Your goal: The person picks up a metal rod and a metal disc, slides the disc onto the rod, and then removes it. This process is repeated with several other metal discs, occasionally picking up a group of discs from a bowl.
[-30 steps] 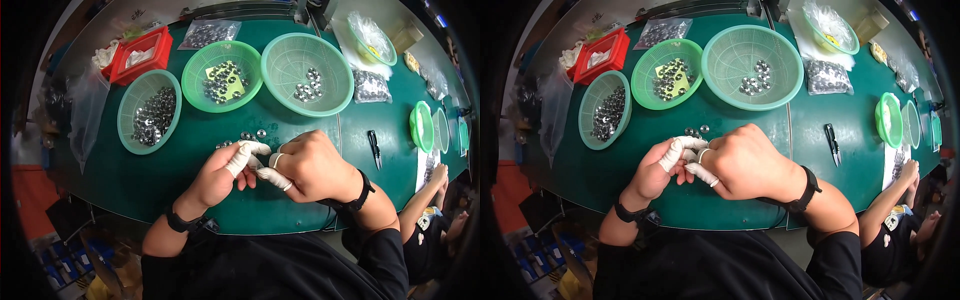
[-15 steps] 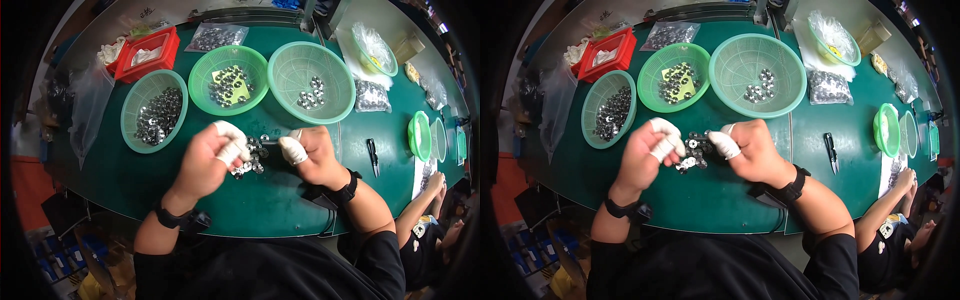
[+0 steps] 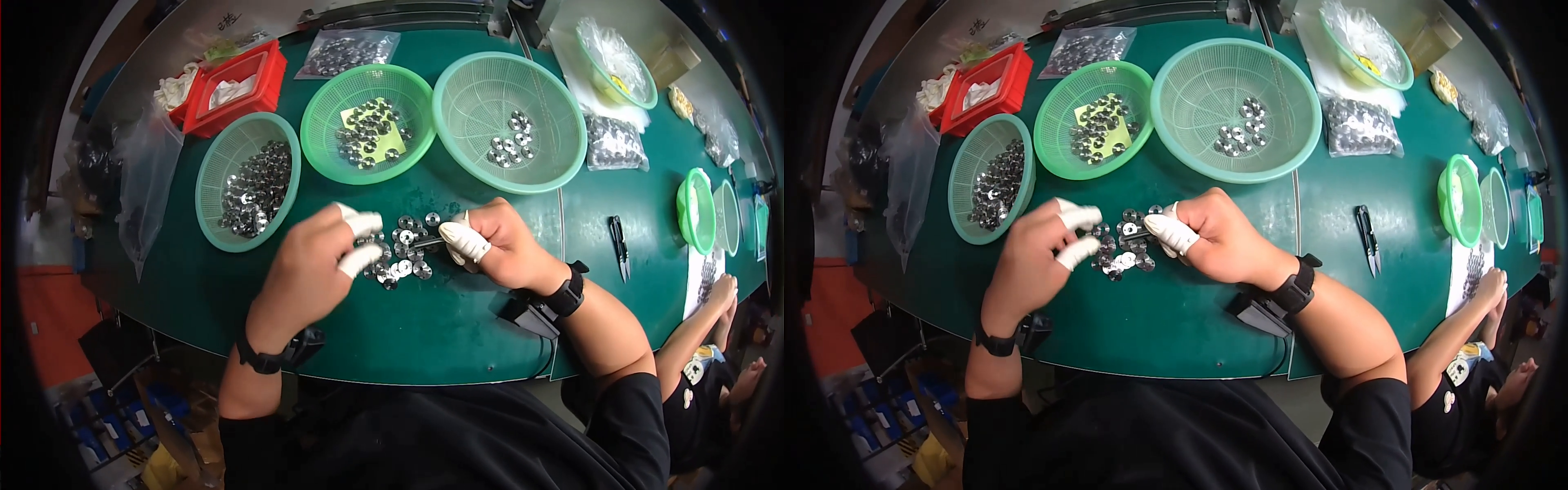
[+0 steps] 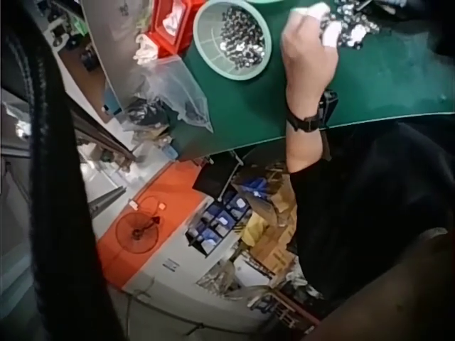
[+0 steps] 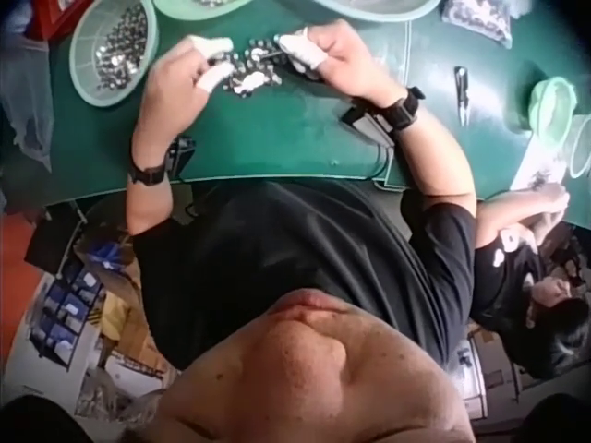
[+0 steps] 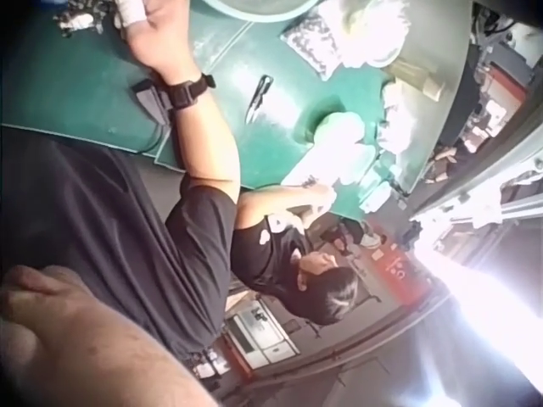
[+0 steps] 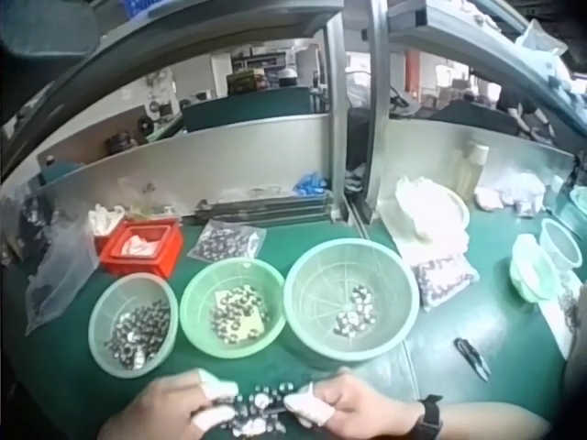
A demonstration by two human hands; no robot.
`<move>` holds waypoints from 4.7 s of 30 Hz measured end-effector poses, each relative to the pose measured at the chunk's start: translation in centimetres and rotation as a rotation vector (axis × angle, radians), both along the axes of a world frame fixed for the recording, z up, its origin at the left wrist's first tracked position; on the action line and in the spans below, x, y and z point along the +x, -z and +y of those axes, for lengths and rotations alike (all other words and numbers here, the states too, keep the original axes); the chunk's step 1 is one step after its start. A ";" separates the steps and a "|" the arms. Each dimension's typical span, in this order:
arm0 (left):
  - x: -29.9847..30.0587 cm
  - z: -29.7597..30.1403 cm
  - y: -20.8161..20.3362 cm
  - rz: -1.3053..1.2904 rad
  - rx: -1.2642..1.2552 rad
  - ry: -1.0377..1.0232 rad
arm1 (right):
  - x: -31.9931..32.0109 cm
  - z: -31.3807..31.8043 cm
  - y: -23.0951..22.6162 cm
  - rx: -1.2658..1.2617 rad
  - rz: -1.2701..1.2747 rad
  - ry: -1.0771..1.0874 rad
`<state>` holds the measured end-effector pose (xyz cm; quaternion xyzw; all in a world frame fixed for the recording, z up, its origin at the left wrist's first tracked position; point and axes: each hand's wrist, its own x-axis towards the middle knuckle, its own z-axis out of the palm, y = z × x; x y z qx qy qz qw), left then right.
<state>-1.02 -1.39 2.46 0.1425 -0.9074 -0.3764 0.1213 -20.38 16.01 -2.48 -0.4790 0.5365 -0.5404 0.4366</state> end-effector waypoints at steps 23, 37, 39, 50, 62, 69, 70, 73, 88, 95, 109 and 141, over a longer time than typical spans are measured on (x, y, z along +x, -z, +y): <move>-0.3 0.6 1.4 -0.135 0.080 0.069 | 0.0 -0.1 0.3 -0.078 0.080 -0.014; -0.4 1.3 1.7 -0.019 0.710 -0.173 | 0.5 0.1 0.3 -0.010 0.006 0.022; -0.9 1.5 1.3 -0.049 0.847 -0.243 | 0.5 0.1 0.4 -0.050 0.056 0.031; -1.4 2.7 2.4 0.041 0.844 -0.265 | 0.6 0.0 0.5 -0.053 0.100 0.089; -1.5 3.1 3.0 0.060 0.915 -0.210 | 0.6 0.0 0.2 -0.031 0.002 0.072; -1.8 3.4 3.3 0.063 1.091 -0.194 | 0.4 0.2 -0.2 0.060 -0.101 0.030; -1.9 3.5 3.3 0.062 1.111 -0.207 | 0.4 0.2 -0.3 0.061 -0.122 0.032; -2.1 3.6 3.4 0.072 1.156 -0.202 | 0.4 0.2 -0.3 0.055 -0.162 0.034; -3.0 4.7 4.4 0.280 1.444 -0.043 | 0.6 0.2 -0.4 0.062 -0.327 0.089; -2.6 5.1 3.5 0.190 0.816 -0.184 | 0.9 0.3 -0.4 0.061 -0.250 0.136; -2.1 5.2 4.7 0.271 0.488 -0.097 | 0.9 0.1 -0.1 0.035 -0.069 0.044; -1.4 4.3 3.7 -0.031 1.359 0.175 | 1.8 0.8 -5.6 -0.044 1.035 -0.052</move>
